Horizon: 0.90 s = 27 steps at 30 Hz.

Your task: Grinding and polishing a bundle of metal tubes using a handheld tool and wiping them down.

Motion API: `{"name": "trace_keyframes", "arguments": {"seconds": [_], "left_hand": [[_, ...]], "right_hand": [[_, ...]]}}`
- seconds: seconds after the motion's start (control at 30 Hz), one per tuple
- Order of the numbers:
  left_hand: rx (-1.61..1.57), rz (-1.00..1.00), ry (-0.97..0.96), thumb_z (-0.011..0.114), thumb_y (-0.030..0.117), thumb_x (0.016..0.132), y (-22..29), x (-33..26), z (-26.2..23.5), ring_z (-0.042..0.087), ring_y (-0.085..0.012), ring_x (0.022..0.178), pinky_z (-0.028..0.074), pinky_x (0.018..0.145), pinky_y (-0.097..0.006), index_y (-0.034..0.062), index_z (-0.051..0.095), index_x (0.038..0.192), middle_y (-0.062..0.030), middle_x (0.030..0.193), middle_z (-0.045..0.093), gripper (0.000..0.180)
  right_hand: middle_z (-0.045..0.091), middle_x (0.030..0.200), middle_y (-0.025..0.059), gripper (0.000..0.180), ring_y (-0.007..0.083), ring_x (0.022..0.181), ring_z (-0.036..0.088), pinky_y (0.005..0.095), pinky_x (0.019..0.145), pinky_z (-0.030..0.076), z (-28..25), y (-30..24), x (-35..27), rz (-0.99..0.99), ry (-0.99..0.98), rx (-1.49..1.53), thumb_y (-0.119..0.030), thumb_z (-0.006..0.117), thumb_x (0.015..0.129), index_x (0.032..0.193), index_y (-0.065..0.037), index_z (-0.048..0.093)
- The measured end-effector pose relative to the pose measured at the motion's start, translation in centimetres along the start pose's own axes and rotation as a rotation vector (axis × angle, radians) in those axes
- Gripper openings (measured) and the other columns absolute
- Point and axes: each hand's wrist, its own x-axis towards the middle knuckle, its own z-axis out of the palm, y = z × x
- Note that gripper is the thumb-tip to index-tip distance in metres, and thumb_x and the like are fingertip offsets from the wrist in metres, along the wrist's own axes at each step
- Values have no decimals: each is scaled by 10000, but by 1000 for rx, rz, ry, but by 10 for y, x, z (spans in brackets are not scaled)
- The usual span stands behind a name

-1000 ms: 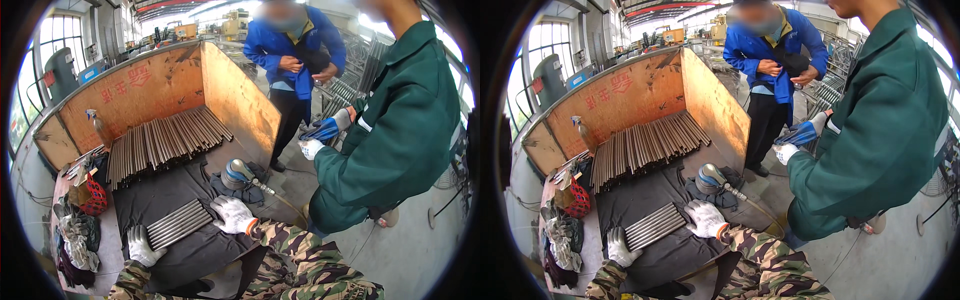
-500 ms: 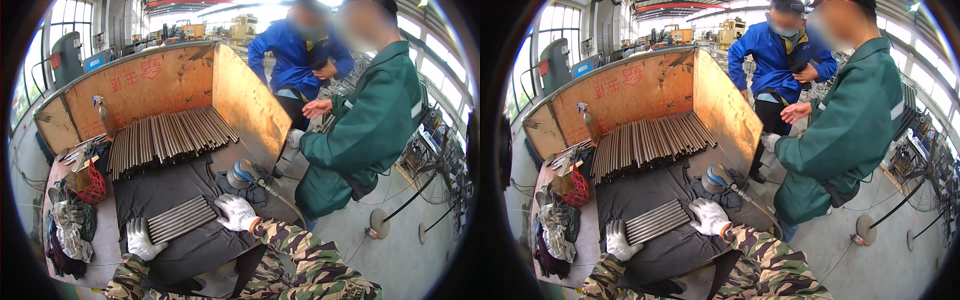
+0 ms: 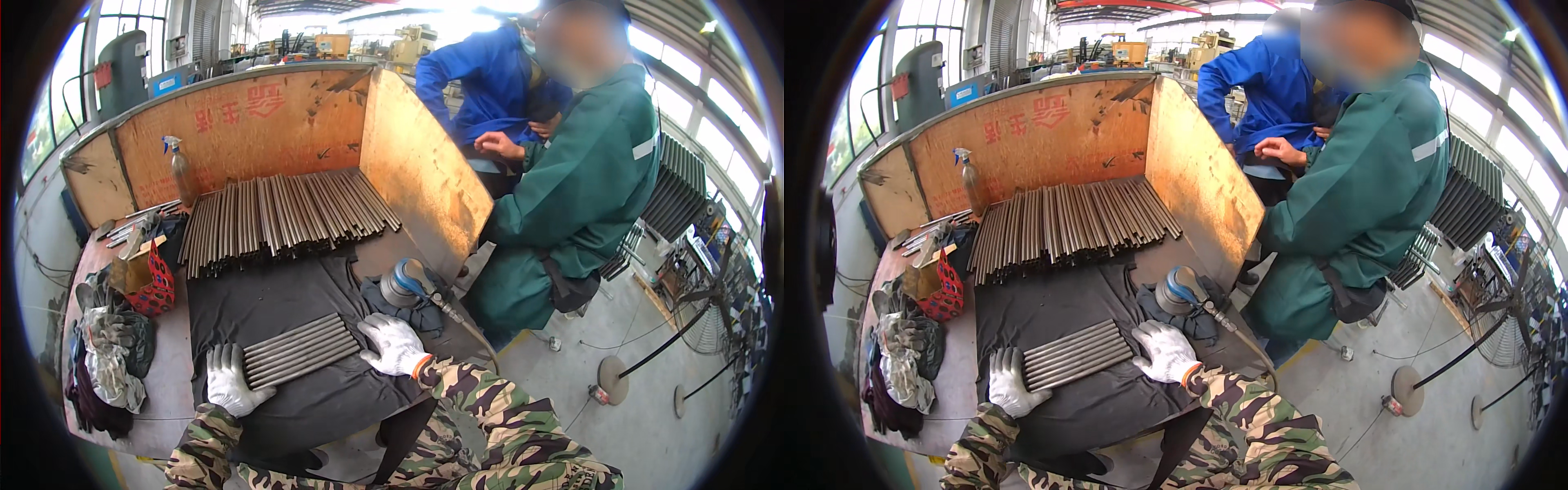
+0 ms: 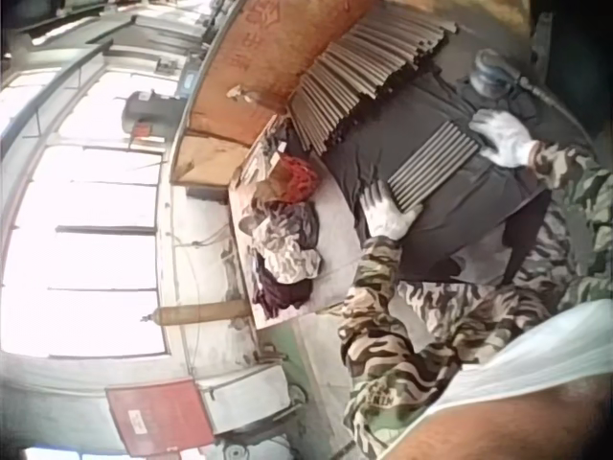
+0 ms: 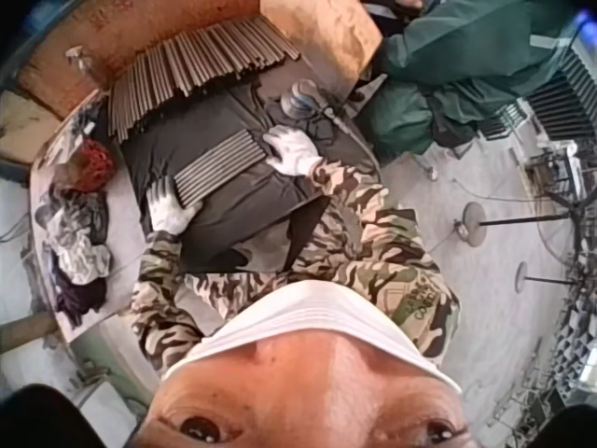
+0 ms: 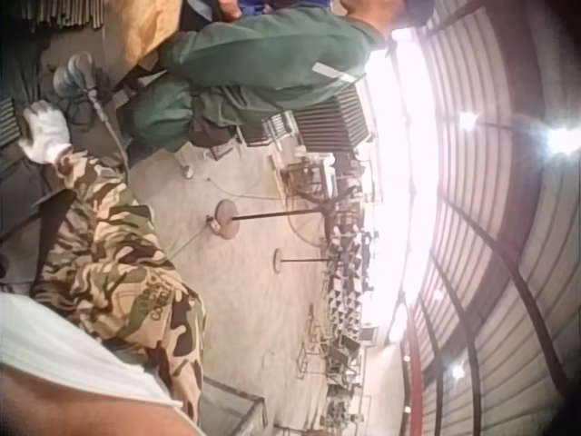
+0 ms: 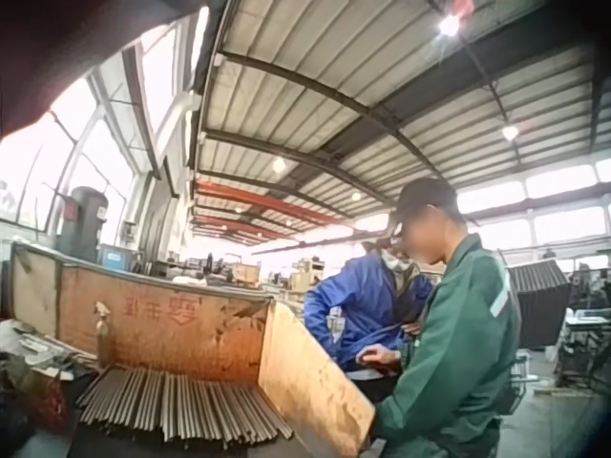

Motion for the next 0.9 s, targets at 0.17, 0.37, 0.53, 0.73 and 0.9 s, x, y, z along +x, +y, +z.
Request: {"name": "trace_keyframes", "arguments": {"seconds": [0.17, 0.37, 0.53, 0.73, 0.9], "left_hand": [[-20, 15, 23, 946, 657, 623, 2, 2, -1, 451, -498, 1496, 247, 1329, -645, -106, 506, 1503, -315, 1501, 556, 1245], [-11, 16, 29, 949, 650, 617, 2, 0, -3, 455, -488, 1489, 250, 1325, -640, -98, 507, 1502, -303, 1490, 563, 1240], [-42, 1, -15, 951, 640, 619, 6, 4, -9, 453, -485, 1491, 244, 1327, -636, -90, 503, 1511, -301, 1494, 559, 1237], [28, 20, 38, 955, 624, 615, 2, 3, 1, 459, -503, 1474, 263, 1314, -639, -95, 508, 1491, -301, 1488, 553, 1219], [-2, -8, -24, 943, 648, 624, 1, 2, -3, 448, -516, 1493, 253, 1325, -641, -97, 500, 1505, -316, 1511, 545, 1235]], "right_hand": [[646, 1466, 198, 673, 389, 1416, 585, 510, 1208, 468, 0, 1, 0, 2, -2, -15, -404, 798, 924, 1461, -38, 626], [644, 1471, 195, 675, 385, 1425, 580, 511, 1207, 467, 1, 0, 0, -7, 8, -9, -414, 792, 927, 1465, -41, 627], [643, 1474, 190, 674, 384, 1424, 581, 513, 1206, 466, 0, 0, 0, 7, -1, -4, -413, 792, 930, 1467, -41, 627], [626, 1496, 180, 687, 378, 1448, 560, 507, 1227, 449, 2, 4, -1, 8, 2, 6, -418, 797, 936, 1480, -41, 617], [623, 1502, 172, 706, 370, 1463, 552, 502, 1242, 440, 2, 1, 1, 22, -34, 12, -430, 800, 935, 1490, -36, 611]]}}
